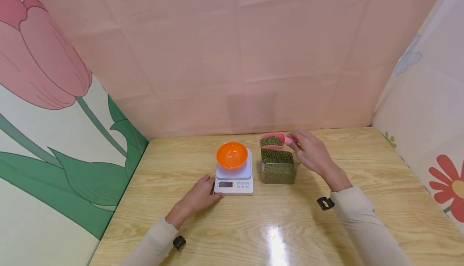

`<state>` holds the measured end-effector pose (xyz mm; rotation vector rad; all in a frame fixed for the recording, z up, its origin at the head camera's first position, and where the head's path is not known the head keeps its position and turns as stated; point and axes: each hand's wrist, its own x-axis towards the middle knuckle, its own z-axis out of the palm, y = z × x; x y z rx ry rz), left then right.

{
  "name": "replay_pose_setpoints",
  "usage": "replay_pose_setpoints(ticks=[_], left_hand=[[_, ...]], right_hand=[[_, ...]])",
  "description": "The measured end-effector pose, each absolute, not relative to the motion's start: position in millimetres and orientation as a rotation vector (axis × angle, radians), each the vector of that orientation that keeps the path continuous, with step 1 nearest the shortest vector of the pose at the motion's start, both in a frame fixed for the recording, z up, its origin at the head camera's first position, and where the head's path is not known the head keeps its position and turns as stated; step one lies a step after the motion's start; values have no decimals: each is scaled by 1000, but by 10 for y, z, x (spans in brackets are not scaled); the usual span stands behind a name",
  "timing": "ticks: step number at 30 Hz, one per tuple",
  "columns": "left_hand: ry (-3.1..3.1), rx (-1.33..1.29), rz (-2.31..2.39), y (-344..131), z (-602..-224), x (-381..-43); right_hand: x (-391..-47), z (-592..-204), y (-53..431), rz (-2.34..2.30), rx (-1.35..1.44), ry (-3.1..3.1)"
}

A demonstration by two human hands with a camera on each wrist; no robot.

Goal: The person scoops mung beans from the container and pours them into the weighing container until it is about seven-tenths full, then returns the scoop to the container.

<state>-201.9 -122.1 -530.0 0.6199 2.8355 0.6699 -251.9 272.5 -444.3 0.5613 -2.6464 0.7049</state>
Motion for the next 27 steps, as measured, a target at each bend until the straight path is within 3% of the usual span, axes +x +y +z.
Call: replay_pose_setpoints(ticks=[27], left_hand=[[2828, 602, 709, -1227, -5274, -2006]], right_hand=[[-2612, -4400, 2469, 718, 615, -2676]])
